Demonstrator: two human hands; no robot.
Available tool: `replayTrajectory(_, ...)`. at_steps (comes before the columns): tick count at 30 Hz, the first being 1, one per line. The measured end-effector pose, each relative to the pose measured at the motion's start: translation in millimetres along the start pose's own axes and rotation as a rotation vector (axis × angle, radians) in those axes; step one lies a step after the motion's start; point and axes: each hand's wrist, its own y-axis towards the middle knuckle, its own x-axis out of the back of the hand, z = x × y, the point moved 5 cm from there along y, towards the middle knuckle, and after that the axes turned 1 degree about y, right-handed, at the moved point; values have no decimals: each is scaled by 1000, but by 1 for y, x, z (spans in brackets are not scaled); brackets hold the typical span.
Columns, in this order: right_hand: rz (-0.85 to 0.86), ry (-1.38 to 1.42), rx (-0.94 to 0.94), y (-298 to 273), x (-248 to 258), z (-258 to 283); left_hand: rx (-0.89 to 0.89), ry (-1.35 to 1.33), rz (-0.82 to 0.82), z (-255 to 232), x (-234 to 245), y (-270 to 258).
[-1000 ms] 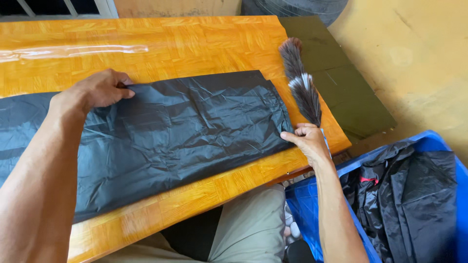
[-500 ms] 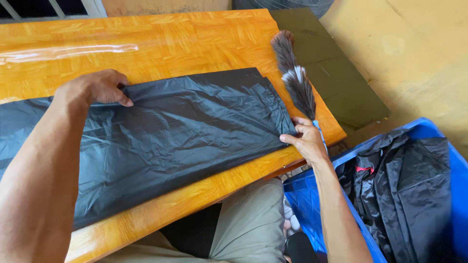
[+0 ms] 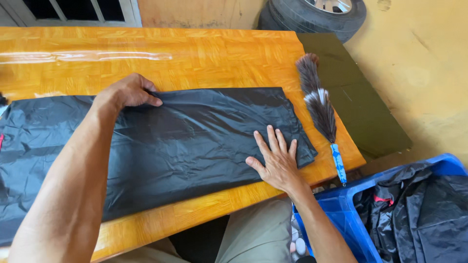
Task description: The person folds a black garment by smoothing the fabric, folding in the sides, and rolling it tightly. The person then inserts the rolled garment into a small zippered pouch.
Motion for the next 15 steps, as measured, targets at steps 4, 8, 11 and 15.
replayTrajectory(4, 110, 36, -57, 8, 18, 25, -1, -38, -15, 7, -13, 2)
replayTrajectory(8, -207, 109, 207, 67, 50, 80, -76, -178, -51, -5, -7, -27)
replayTrajectory(11, -143, 52, 148, 120, 28, 85, -102, -219, -89, 2, -17, -24)
replayTrajectory(15, 35, 103, 51, 126, 23, 85, -76, -29, -114, 0, -21, -9)
